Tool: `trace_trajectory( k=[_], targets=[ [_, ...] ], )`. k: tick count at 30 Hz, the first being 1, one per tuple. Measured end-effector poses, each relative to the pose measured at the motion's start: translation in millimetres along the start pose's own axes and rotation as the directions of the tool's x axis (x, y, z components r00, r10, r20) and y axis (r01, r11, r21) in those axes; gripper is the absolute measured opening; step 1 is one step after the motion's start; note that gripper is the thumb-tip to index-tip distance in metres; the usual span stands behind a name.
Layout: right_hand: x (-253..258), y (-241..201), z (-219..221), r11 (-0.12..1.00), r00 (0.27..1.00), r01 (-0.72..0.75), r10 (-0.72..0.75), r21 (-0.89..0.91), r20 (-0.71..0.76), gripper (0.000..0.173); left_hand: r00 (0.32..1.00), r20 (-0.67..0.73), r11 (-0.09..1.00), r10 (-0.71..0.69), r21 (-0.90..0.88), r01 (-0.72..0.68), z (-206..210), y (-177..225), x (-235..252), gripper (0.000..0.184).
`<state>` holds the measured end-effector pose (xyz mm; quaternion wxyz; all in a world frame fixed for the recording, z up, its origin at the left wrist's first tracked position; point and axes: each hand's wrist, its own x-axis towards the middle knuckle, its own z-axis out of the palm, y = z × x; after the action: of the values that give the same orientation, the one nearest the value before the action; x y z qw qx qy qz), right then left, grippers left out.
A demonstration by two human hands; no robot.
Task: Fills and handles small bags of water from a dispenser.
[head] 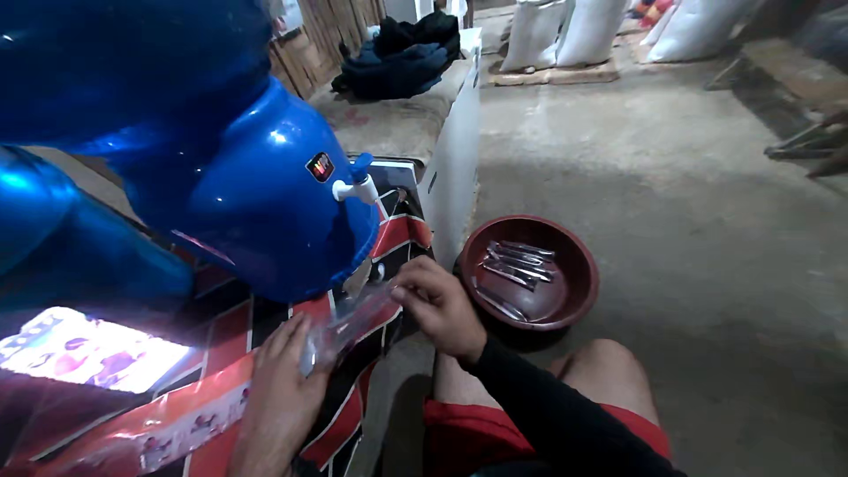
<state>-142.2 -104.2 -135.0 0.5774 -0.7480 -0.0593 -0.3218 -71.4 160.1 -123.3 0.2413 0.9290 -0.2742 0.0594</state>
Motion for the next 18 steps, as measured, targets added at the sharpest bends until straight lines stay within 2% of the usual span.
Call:
trace_trajectory(
  k=[2, 4, 7, 11, 14, 15, 17, 18],
  targets=[
    [-1.9, -7.2, -27.8, 0.985, 0.992, -0.087, 0.099, 0.152, -0.074, 0.014, 0.999, -0.007, 0.999, 0.035, 0.021, -0.035, -0.2, 1.4, -0.3, 0.077],
    [-4.2, -13.4, -52.9, 0.962, 0.979, -0.143, 0.172, 0.235, -0.111, 0.014, 0.989, -0.025, 0.989, 0.146, 0.039, -0.145, -1.4, 10.5, 1.2, 0.095],
    [-10.1, -18.1, -81.6, 0.916, 0.956, -0.188, 0.254, 0.353, -0.15, 0.017, 0.947, -0.069, 0.945, 0.313, -0.081, -0.318, 2.6, 41.1, 7.3, 0.103],
    [-20.4, -23.4, -111.5, 0.841, 0.928, -0.197, 0.325, 0.504, -0.181, 0.018, 0.942, -0.131, 0.885, 0.31, -0.323, -0.336, 25.7, 79.2, 17.2, 0.084],
    [-27.4, -28.3, -130.3, 0.811, 0.906, -0.188, 0.361, 0.555, -0.221, 0.019, 0.915, -0.258, 0.731, 0.311, -0.551, -0.403, 45.8, 92.7, 26.0, 0.033],
    [-29.4, -29.4, -136.2, 0.807, 0.898, -0.193, 0.375, 0.558, -0.232, 0.02, 0.91, -0.272, 0.68, 0.313, -0.605, -0.415, 50.0, 96.2, 28.1, 0.023],
    [-33.5, -30.0, -146.2, 0.797, 0.886, -0.208, 0.399, 0.568, -0.236, 0.022, 0.894, -0.273, 0.607, 0.355, -0.66, -0.443, 56.7, 101.8, 31.6, 0.019],
    [-35.5, -30.0, -149.8, 0.791, 0.883, -0.211, 0.406, 0.574, -0.235, 0.023, 0.882, -0.256, 0.586, 0.396, -0.669, -0.457, 59.6, 104.1, 32.6, 0.024]
  ],
)
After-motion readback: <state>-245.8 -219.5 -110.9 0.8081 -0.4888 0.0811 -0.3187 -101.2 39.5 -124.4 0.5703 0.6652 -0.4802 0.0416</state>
